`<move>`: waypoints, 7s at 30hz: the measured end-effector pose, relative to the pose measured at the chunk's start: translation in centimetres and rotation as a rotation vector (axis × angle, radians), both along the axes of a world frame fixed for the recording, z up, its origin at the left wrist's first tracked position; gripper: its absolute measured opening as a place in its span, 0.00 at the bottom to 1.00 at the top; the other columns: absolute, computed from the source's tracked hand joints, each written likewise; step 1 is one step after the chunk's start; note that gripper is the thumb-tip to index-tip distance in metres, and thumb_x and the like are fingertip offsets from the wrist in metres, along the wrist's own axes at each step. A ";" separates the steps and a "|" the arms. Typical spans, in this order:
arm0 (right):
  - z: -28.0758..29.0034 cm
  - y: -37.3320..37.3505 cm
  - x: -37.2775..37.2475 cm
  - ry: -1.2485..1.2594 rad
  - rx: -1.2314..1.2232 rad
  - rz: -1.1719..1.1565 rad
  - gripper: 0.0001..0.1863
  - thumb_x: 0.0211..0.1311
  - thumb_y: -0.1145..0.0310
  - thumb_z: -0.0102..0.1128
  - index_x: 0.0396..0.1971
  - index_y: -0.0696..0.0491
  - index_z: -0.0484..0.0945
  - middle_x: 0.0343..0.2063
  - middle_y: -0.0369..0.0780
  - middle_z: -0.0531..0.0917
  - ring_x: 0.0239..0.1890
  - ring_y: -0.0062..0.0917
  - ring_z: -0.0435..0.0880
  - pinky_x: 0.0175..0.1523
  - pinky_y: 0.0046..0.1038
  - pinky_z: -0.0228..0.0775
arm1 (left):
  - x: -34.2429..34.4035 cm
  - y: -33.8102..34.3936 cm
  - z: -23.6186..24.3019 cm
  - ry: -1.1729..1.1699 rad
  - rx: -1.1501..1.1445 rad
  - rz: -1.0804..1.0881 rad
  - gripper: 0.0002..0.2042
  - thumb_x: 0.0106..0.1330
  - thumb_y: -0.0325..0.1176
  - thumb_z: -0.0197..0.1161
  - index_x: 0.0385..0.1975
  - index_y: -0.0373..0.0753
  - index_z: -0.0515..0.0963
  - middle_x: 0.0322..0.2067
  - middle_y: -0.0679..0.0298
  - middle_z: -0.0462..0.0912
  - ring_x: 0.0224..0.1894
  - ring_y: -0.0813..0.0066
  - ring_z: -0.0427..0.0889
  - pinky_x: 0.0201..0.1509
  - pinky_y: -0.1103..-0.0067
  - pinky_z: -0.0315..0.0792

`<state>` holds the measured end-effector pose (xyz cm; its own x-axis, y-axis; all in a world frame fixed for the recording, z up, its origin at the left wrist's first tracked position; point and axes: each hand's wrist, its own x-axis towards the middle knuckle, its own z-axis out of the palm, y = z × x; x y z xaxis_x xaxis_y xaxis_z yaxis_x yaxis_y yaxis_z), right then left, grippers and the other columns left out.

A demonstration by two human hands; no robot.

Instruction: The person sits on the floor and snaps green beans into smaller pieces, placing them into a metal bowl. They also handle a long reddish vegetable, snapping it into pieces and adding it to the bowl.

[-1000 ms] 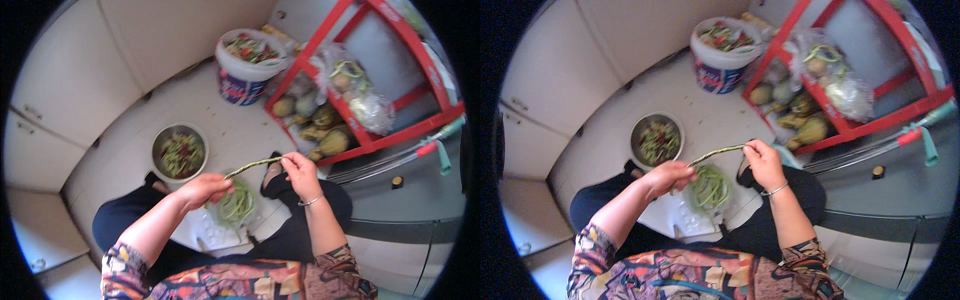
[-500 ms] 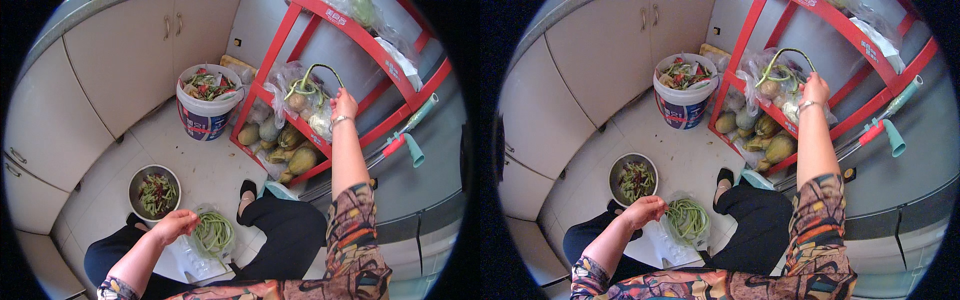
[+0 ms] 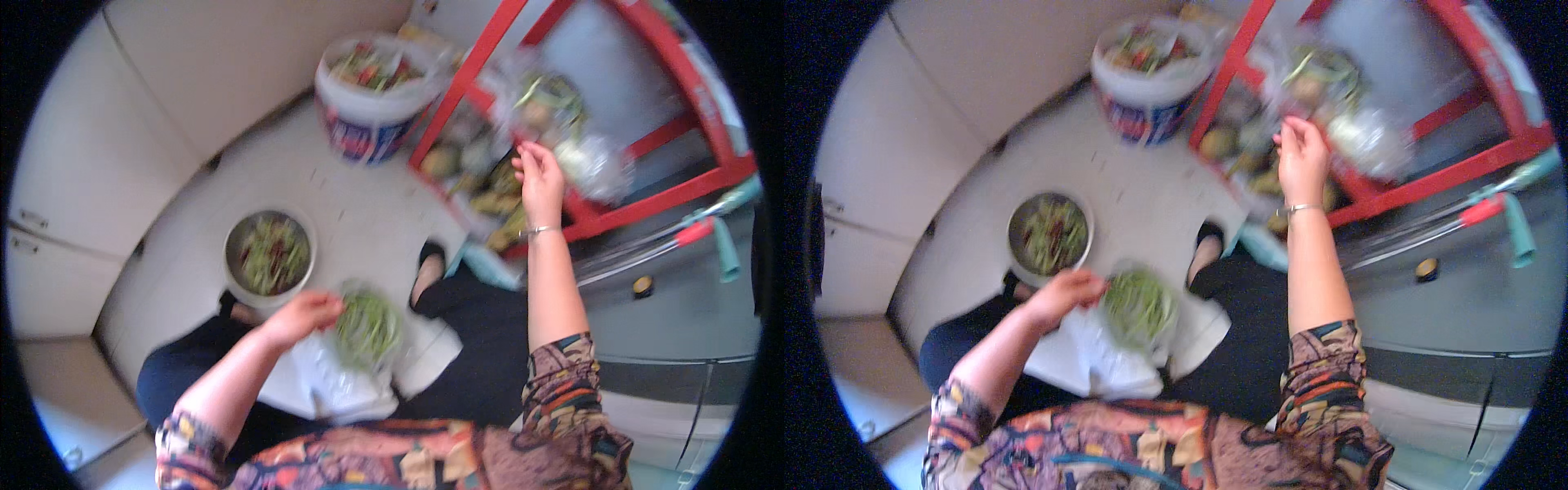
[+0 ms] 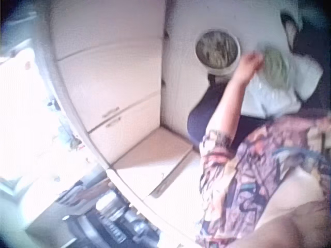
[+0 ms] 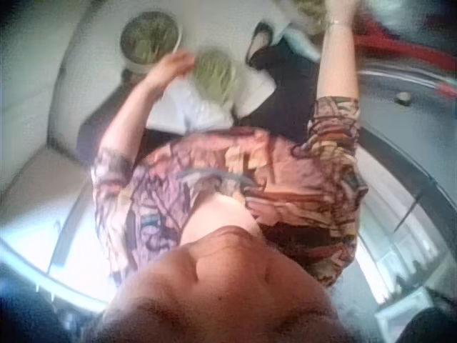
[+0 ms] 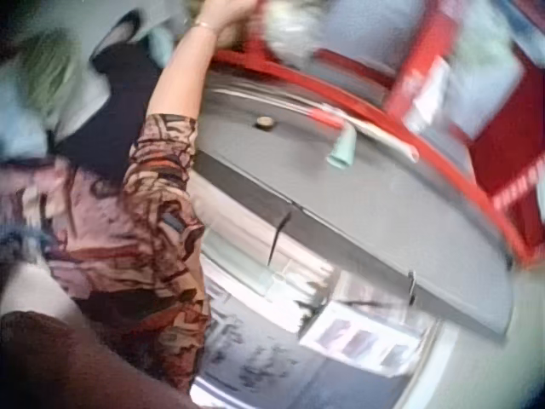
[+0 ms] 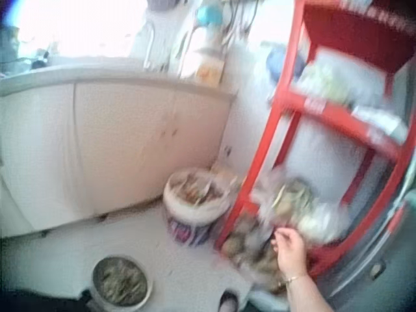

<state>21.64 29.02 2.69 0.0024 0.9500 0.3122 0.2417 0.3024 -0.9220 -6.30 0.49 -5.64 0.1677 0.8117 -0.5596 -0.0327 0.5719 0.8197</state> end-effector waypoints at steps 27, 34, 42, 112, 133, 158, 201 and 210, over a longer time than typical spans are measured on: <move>-24.6 -23.3 -10.9 -1.081 -0.627 0.855 0.14 0.53 0.68 0.49 0.38 0.52 0.79 0.37 0.49 0.80 0.42 0.43 0.79 0.47 0.38 0.71 | -1.3 -3.6 -7.9 1.127 0.215 -0.799 0.07 0.55 0.27 0.52 0.31 0.40 0.77 0.44 0.53 0.71 0.39 0.55 0.79 0.43 0.66 0.74; -28.0 -21.2 -15.2 -1.109 -0.598 0.907 0.18 0.56 0.70 0.45 0.48 0.53 0.69 0.46 0.49 0.77 0.47 0.44 0.77 0.51 0.38 0.70 | -1.7 -3.4 -8.0 1.192 0.242 -0.638 0.07 0.54 0.26 0.54 0.30 0.40 0.78 0.52 0.51 0.67 0.39 0.55 0.79 0.44 0.66 0.73; -31.4 -19.6 -16.4 -1.269 -0.426 0.869 0.13 0.59 0.67 0.46 0.41 0.54 0.76 0.44 0.47 0.78 0.46 0.39 0.78 0.49 0.36 0.72 | -1.2 -3.3 -7.6 1.179 0.192 -0.491 0.07 0.57 0.31 0.55 0.29 0.41 0.81 0.54 0.51 0.67 0.44 0.56 0.77 0.50 0.68 0.71; -20.8 -21.1 -13.4 -1.072 -0.298 0.920 0.07 0.53 0.67 0.54 0.28 0.53 0.77 0.29 0.45 0.79 0.34 0.42 0.78 0.38 0.39 0.71 | -1.9 -2.6 -5.8 1.129 0.183 -0.592 0.08 0.56 0.31 0.54 0.30 0.40 0.80 0.55 0.49 0.67 0.49 0.55 0.75 0.51 0.68 0.71; -2.8 -19.8 -6.7 -0.641 -0.029 0.744 0.07 0.54 0.65 0.58 0.28 0.53 0.80 0.22 0.41 0.78 0.25 0.34 0.78 0.30 0.31 0.68 | 1.5 -1.1 0.9 -0.031 0.177 -0.144 0.13 0.68 0.39 0.52 0.34 0.36 0.77 0.21 0.73 0.69 0.26 0.85 0.65 0.32 0.85 0.62; 9.9 7.9 7.1 0.075 0.026 -0.409 0.15 0.63 0.57 0.53 0.37 0.55 0.76 0.24 0.32 0.73 0.24 0.14 0.69 0.26 0.17 0.64 | -0.9 0.6 0.1 -0.250 -0.036 0.161 0.12 0.68 0.39 0.52 0.28 0.37 0.74 0.20 0.70 0.72 0.23 0.82 0.69 0.33 0.84 0.67; -29.8 -24.9 -9.7 -1.137 -0.500 0.734 0.12 0.49 0.72 0.52 0.35 0.54 0.76 0.39 0.49 0.77 0.42 0.43 0.78 0.46 0.41 0.71 | -1.7 -4.2 -8.0 0.896 0.078 -0.973 0.12 0.53 0.33 0.62 0.37 0.38 0.78 0.43 0.55 0.75 0.47 0.57 0.76 0.48 0.67 0.73; -24.7 -20.8 -9.5 -1.360 -0.471 0.873 0.10 0.48 0.68 0.55 0.30 0.55 0.77 0.31 0.49 0.81 0.36 0.43 0.80 0.42 0.40 0.73 | -2.1 -4.4 -8.4 0.907 0.064 -0.993 0.13 0.53 0.37 0.64 0.36 0.38 0.78 0.43 0.57 0.74 0.46 0.58 0.76 0.48 0.67 0.72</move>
